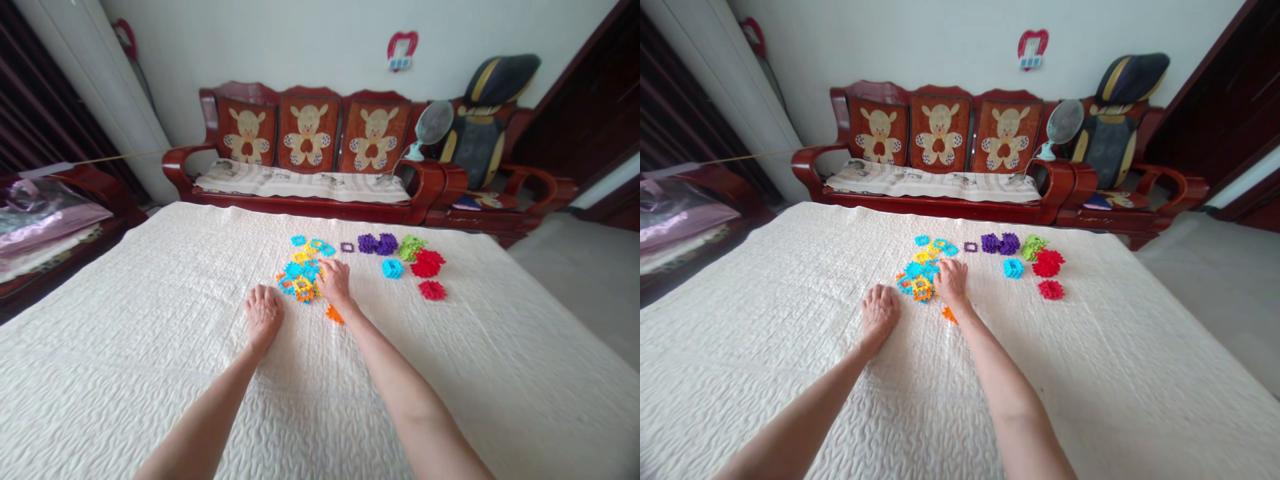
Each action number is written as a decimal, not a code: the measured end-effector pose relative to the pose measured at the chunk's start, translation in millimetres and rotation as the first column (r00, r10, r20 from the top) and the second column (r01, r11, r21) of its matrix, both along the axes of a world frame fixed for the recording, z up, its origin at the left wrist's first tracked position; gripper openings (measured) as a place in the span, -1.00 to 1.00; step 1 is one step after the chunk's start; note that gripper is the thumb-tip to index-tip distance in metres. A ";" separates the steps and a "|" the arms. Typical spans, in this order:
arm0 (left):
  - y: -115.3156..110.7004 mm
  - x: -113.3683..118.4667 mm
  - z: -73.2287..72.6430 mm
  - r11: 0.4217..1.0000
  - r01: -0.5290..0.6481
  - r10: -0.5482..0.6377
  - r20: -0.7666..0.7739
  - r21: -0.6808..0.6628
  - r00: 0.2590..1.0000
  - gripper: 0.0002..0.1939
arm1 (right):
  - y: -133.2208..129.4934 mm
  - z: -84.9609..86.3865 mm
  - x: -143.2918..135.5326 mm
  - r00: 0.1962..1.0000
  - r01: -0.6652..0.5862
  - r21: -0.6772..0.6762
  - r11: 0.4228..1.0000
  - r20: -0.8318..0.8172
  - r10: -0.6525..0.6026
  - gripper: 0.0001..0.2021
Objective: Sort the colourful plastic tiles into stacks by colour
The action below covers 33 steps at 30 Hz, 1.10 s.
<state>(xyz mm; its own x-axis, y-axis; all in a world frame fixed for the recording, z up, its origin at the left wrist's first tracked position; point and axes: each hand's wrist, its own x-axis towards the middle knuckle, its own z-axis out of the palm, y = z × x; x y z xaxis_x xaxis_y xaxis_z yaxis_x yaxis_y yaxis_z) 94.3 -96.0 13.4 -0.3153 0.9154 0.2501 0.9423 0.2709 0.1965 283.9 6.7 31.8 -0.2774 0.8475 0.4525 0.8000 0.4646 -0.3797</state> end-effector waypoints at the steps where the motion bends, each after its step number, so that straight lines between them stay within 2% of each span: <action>1: 0.1 -0.1 -0.4 1.000 0.001 -0.001 0.000 0.002 1.000 -0.72 | 7.4 1.9 -8.0 0.999 -0.013 -0.016 1.000 0.047 0.013 -0.69; 5: 0.7 0.0 -2.0 1.000 0.004 -0.004 0.005 0.000 1.000 -0.72 | 24.3 0.1 -27.1 0.985 -0.033 -0.089 0.996 0.169 0.047 -0.70; 8: 1.2 0.1 -2.3 1.000 -0.005 0.005 0.001 -0.007 1.000 -0.72 | 28.1 -0.9 -27.8 0.988 -0.050 -0.087 0.995 0.142 0.062 -0.73; 12: 1.3 0.4 -1.2 1.000 -0.013 0.013 0.003 -0.018 1.000 -0.73 | 28.5 3.2 -11.1 0.992 -0.069 -0.035 0.997 -0.109 0.065 -0.68; 15: 0.5 0.4 -0.6 1.000 0.003 -0.003 0.003 -0.004 1.000 -0.71 | 24.4 2.3 15.1 0.936 0.001 -0.076 0.997 -0.351 -0.028 -0.66; 18: -0.6 0.2 -0.8 1.000 0.008 -0.008 0.013 -0.001 1.000 -0.70 | 15.3 -6.3 46.3 0.850 0.073 -0.201 0.977 -0.500 -0.166 -0.67; 23: -1.6 0.4 -0.2 1.000 0.009 -0.009 0.013 0.007 1.000 -0.68 | -4.0 -31.9 81.1 0.784 0.135 -0.324 0.937 -0.544 -0.301 -0.66; 28: -1.6 0.8 1.1 1.000 0.008 -0.008 0.017 0.007 1.000 -0.68 | -14.8 -52.7 86.7 0.721 0.120 -0.376 0.919 -0.604 -0.341 -0.59; 33: -1.4 0.8 0.8 1.000 0.008 -0.008 0.005 0.009 1.000 -0.67 | -21.0 -59.2 86.1 0.699 0.092 -0.339 0.936 -0.648 -0.304 -0.63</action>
<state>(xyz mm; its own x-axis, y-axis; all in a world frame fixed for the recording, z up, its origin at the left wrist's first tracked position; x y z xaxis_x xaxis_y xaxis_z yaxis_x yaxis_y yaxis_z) 95.1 -97.4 14.3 -0.3095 0.9157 0.2563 0.9434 0.2617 0.2039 370.0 -14.3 -27.4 0.2055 0.9578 0.2009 0.3325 0.1247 -0.9348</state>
